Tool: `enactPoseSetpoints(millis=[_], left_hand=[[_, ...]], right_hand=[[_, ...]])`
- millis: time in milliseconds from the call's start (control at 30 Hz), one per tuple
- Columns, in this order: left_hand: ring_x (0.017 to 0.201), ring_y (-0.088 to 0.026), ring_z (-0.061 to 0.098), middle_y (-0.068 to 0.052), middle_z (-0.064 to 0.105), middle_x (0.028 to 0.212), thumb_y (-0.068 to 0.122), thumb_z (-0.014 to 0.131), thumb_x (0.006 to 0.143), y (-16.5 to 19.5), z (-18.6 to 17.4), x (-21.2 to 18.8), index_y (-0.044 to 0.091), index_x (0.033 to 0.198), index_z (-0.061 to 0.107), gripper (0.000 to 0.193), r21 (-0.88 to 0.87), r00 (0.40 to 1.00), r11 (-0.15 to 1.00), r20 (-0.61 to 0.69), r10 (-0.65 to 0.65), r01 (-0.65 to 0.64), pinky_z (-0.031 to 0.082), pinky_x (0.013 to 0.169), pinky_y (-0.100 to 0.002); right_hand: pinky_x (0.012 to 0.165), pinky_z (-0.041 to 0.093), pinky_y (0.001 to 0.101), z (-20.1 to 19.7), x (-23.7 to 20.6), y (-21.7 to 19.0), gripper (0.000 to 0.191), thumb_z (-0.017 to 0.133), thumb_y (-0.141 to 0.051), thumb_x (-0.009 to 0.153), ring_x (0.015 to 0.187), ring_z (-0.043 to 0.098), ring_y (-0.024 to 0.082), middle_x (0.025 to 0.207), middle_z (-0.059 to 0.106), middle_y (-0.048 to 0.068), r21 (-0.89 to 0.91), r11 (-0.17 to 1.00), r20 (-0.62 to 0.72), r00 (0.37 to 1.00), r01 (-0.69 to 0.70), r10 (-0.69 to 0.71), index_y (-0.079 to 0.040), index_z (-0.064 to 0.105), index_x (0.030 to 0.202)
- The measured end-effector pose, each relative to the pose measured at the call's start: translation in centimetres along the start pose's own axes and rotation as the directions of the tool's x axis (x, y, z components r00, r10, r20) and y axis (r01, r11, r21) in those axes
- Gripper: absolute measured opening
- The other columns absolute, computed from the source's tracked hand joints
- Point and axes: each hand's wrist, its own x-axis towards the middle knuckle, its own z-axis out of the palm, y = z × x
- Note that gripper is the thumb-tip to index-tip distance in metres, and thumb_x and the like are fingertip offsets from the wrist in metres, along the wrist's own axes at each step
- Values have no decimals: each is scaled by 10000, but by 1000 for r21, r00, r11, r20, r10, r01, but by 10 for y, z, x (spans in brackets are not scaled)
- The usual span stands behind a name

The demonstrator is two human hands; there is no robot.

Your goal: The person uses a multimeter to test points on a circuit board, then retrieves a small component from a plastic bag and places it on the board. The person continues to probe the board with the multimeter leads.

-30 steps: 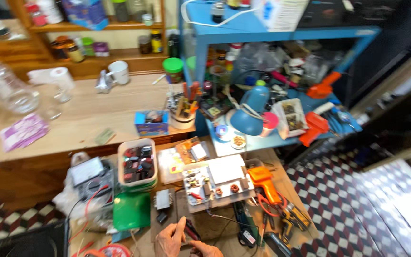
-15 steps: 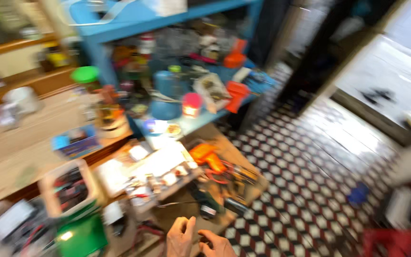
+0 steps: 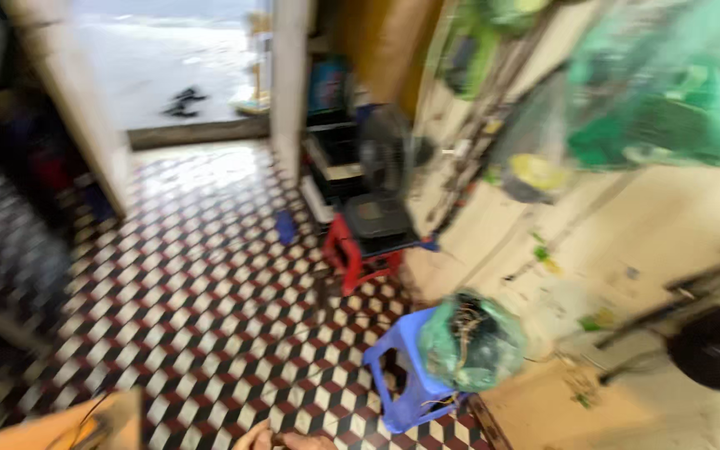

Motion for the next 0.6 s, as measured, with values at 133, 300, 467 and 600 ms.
enactPoseSetpoints(millis=[133, 300, 467, 600], left_hand=[[755, -209, 713, -171, 760, 920, 175, 630, 947, -3, 80, 16, -22, 1126, 692, 273, 28, 947, 1000, 321, -15, 6, 574, 753, -319], [981, -219, 771, -179, 794, 1146, 149, 557, 1003, -1, 124, 31, -48, 1221, 696, 325, -55, 814, 995, 572, 99, -83, 570, 935, -287], [1024, -191, 726, -118, 790, 1179, 198, 551, 1011, 51, 119, 69, 85, 1359, 624, 373, 266, 742, 950, 601, -298, 166, 544, 920, -305], [1029, -160, 728, -72, 748, 1242, 212, 524, 1018, 90, 105, 106, 135, 1409, 576, 402, 380, 673, 882, 578, -461, 278, 577, 899, -303]], right_hand=[[859, 583, 360, -55, -16, 42, 392, 604, -225, 991, 959, 736, 229, 1056, 749, 159, -115, 993, -339, 939, 25, -63, -48, 649, 1339], [841, 598, 356, -81, -21, 52, 357, 620, -195, 979, 942, 749, 230, 1018, 763, 187, -268, 961, -611, 784, -71, -113, -38, 693, 1291], [756, 598, 309, -93, 3, 9, 428, 622, -223, 960, 859, 736, 167, 1037, 784, 115, 90, 992, -692, 711, -86, 124, -34, 633, 1344], [762, 577, 284, -88, 27, -25, 430, 608, -226, 974, 864, 722, 147, 1066, 756, 127, 296, 949, -695, 658, -107, 291, -31, 628, 1356]])
